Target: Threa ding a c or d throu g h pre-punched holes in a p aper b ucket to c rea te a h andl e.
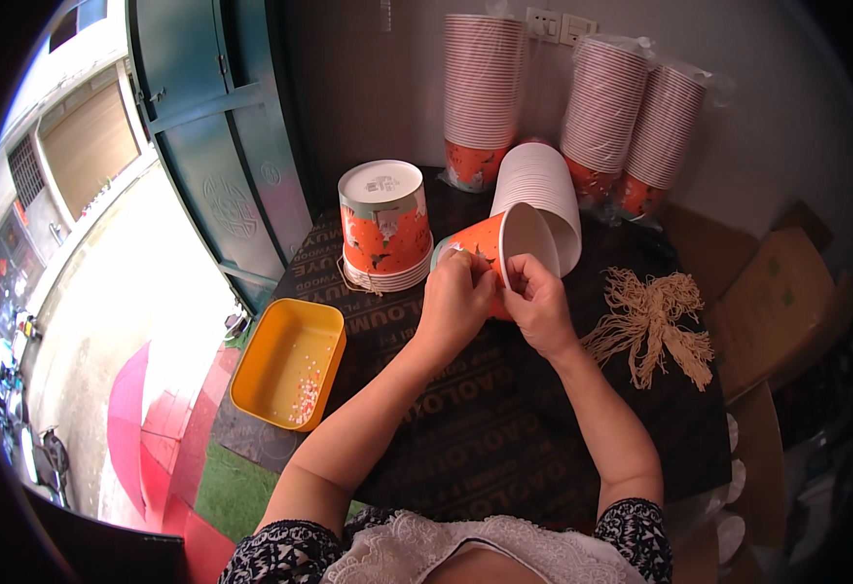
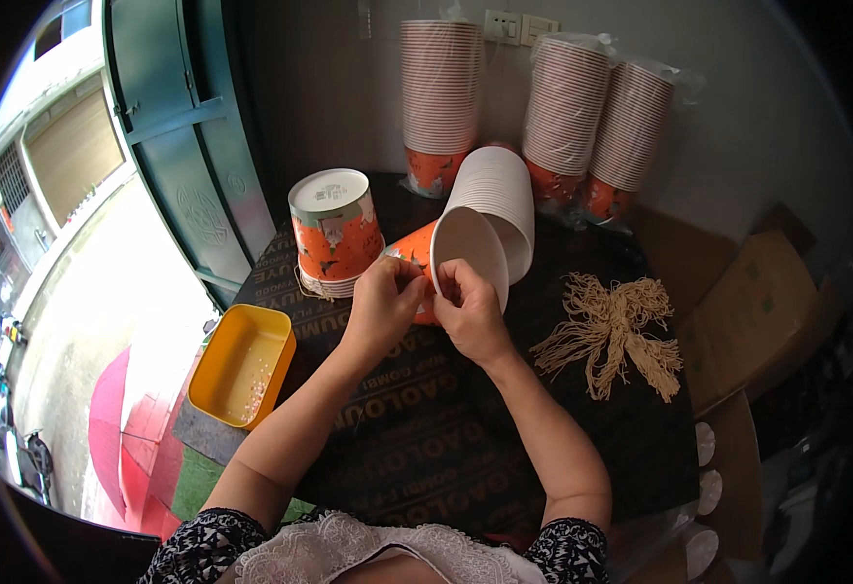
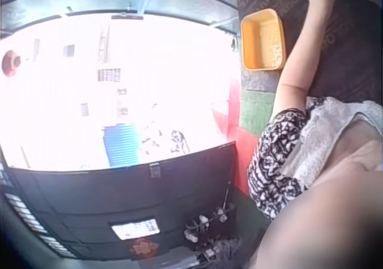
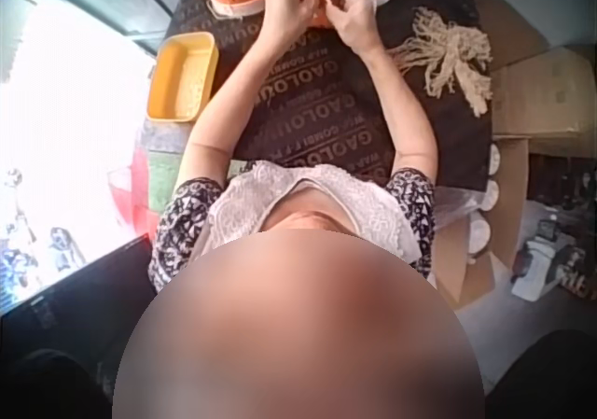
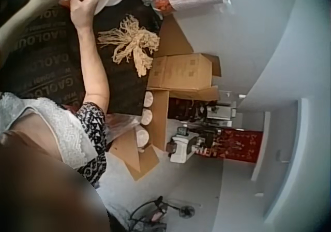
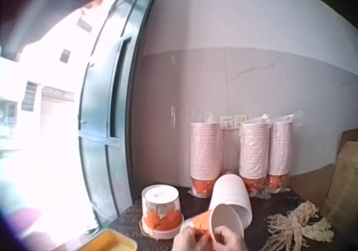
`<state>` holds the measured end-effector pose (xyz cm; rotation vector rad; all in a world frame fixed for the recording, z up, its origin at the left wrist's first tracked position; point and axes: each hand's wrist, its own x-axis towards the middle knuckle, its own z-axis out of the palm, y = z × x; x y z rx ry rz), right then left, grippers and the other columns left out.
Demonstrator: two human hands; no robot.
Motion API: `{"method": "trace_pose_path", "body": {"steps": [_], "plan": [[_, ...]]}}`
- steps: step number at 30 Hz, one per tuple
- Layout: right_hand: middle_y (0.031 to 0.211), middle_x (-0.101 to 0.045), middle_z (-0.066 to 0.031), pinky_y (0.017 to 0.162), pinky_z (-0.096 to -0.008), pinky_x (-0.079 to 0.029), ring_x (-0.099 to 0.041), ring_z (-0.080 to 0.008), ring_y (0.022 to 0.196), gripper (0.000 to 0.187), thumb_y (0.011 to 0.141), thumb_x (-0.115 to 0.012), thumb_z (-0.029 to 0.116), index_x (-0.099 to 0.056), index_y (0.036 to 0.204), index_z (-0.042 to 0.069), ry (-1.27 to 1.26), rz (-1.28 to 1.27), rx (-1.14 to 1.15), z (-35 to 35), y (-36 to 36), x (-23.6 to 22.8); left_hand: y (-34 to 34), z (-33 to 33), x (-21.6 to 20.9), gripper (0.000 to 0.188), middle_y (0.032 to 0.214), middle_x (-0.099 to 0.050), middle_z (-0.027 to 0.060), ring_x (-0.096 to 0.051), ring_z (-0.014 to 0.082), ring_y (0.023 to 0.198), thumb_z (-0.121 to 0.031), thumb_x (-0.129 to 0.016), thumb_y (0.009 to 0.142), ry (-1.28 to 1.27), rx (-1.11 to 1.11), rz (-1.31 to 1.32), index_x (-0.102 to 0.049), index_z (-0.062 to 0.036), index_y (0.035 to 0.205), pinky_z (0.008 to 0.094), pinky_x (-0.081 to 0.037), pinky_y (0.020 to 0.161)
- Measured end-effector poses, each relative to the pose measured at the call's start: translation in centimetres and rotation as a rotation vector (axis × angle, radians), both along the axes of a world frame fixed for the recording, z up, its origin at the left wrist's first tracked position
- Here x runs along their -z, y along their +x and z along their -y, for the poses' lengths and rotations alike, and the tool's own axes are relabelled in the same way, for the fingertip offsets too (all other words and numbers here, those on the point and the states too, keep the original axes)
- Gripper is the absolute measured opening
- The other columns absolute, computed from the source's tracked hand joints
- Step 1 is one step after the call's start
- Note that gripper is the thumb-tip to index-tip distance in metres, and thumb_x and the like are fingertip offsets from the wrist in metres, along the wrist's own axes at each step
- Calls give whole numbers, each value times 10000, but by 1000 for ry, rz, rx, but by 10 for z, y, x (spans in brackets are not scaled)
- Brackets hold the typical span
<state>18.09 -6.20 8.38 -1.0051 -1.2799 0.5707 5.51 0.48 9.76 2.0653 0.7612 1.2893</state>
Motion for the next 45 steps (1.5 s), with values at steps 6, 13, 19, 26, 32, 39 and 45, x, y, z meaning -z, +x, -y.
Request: {"method": "trace_pose_path", "body": {"steps": [6, 13, 19, 26, 32, 39, 45], "plan": [[858, -537, 35, 678, -178, -443, -504, -22, 769, 71, 909, -569, -11, -546, 969, 19, -2, 143, 36, 1, 2, 4, -1, 5, -3, 103, 755, -622, 174, -632, 286, 678, -39, -645, 772, 54, -52, -8, -619, 61, 775, 357, -492, 628], [751, -545, 11, 584, -215, -429, -491, -46, 668, 82, 869, -608, -21, -545, 906, 16, 25, 160, 110, 2, -8, 0, -3, 14, -7, 81, 778, -612, 207, -620, 363, 717, -22, -625, 765, 130, -124, -36, -599, 53, 750, 410, -491, 650], [772, -574, -11, 613, -233, -463, -533, -65, 694, 94, 861, -615, -25, -551, 919, 9, 67, 195, 106, 0, -10, -1, -3, 17, -10, 77, 798, -607, 218, -613, 390, 732, -20, -616, 766, 145, -164, -91, -583, 49, 760, 434, -495, 665], [767, -576, -28, 617, -248, -471, -542, -78, 684, 114, 838, -625, -33, -549, 914, 3, 73, 205, 121, -1, -10, 5, -3, 19, -9, 89, 807, -591, 211, -608, 401, 736, -21, -613, 762, 178, -201, -114, -550, 41, 763, 439, -494, 653], [750, -593, -65, 609, -273, -482, -571, -112, 668, 116, 824, -626, -41, -551, 902, 0, 71, 266, 171, 7, -18, -1, -10, 18, -13, 144, 813, -593, 247, -622, 402, 697, -82, -629, 756, 148, -181, -140, -557, 43, 747, 460, -507, 617], [746, -593, -86, 640, -289, -490, -586, -118, 698, 97, 826, -568, -33, -562, 920, -12, 66, 278, 252, 5, -7, -4, -71, -4, -30, 132, 679, -637, 171, -653, 246, 650, -82, -609, 749, -204, -6, -42, -626, 47, 774, 350, -501, 613], [770, -576, -7, 633, -236, -455, -518, -59, 690, 128, 829, -560, -26, -576, 956, -24, 16, 199, 195, 8, -4, -15, -168, -19, -35, 132, 654, -610, 82, -586, 133, 626, -77, -614, 738, -192, -218, -197, -618, 46, 786, 290, -475, 606]]}}
